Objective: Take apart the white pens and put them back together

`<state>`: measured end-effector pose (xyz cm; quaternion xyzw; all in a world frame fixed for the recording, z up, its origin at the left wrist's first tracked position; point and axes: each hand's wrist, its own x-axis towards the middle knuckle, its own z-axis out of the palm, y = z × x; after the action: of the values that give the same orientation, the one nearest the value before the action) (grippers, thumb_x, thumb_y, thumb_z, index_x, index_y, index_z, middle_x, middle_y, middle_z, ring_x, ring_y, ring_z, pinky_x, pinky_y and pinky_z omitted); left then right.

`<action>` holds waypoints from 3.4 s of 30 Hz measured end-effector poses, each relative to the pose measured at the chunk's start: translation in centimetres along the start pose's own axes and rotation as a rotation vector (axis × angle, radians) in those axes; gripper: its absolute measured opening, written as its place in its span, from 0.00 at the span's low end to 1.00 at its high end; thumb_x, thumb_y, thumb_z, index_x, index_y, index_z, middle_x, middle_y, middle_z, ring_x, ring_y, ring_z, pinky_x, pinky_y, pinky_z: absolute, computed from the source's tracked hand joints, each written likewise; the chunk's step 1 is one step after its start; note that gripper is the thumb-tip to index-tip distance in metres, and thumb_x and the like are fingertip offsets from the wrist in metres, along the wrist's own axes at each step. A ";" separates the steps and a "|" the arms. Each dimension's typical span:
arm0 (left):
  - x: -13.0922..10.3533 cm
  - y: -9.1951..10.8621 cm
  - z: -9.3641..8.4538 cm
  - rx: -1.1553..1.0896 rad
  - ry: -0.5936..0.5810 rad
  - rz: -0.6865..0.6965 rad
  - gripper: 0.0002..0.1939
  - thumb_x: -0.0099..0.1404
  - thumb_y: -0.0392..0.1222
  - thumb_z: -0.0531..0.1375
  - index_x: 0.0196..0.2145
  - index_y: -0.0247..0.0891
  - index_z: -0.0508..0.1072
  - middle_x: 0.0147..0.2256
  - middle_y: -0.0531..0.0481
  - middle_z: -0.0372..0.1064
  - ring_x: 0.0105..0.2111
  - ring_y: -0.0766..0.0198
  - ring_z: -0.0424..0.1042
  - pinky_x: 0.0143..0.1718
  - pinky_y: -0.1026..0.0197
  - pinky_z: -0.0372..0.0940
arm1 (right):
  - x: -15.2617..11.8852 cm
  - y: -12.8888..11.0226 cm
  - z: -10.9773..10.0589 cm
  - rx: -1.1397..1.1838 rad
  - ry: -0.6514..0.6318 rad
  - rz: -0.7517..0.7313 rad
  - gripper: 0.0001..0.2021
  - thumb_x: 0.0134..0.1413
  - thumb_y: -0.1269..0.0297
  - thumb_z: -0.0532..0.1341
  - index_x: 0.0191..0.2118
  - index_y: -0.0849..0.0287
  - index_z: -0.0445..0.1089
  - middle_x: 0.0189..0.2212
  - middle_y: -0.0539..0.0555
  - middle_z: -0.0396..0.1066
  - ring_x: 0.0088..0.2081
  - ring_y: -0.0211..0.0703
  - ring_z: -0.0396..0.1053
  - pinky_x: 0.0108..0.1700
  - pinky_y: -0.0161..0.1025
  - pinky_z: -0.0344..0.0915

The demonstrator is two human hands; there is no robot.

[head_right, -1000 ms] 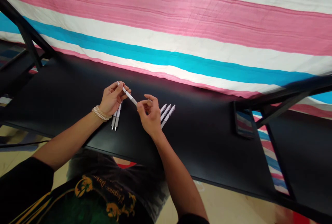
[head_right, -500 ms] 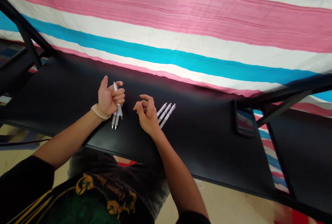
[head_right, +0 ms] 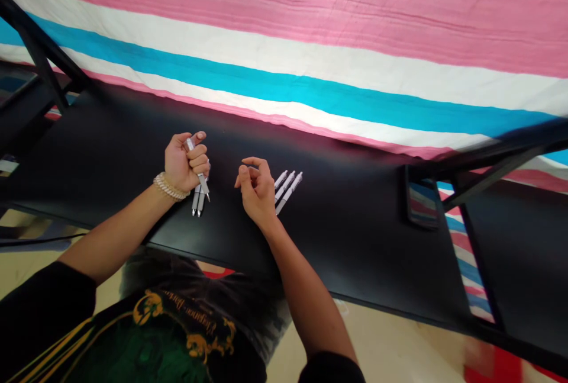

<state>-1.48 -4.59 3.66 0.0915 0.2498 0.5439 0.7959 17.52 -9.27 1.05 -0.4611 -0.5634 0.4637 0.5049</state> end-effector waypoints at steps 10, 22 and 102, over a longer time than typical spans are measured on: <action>-0.1 -0.1 0.0 -0.001 -0.054 0.000 0.21 0.71 0.56 0.47 0.30 0.38 0.67 0.15 0.62 0.39 0.11 0.74 0.38 0.13 0.68 0.36 | -0.1 0.0 -0.1 -0.040 -0.005 -0.012 0.15 0.66 0.49 0.58 0.47 0.55 0.63 0.23 0.45 0.67 0.21 0.34 0.61 0.24 0.34 0.57; -0.5 -0.6 0.5 0.048 -0.037 -0.073 0.18 0.70 0.53 0.47 0.33 0.39 0.68 0.15 0.63 0.37 0.11 0.74 0.37 0.12 0.70 0.37 | -0.3 0.3 -0.1 -0.094 -0.059 -0.034 0.15 0.66 0.49 0.57 0.47 0.54 0.63 0.22 0.45 0.67 0.21 0.34 0.61 0.24 0.33 0.57; 1.5 -2.5 -1.1 0.473 0.031 0.482 0.20 0.56 0.52 0.71 0.38 0.33 0.77 0.35 0.44 0.78 0.38 0.57 0.80 0.44 0.53 0.76 | 0.7 0.3 1.1 -0.173 0.090 -0.099 0.13 0.58 0.52 0.64 0.41 0.56 0.76 0.36 0.54 0.75 0.32 0.40 0.72 0.33 0.36 0.69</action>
<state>0.49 -4.33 1.17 0.3219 0.3524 0.6446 0.5973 16.43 -8.58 0.83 -0.4950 -0.6000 0.3668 0.5103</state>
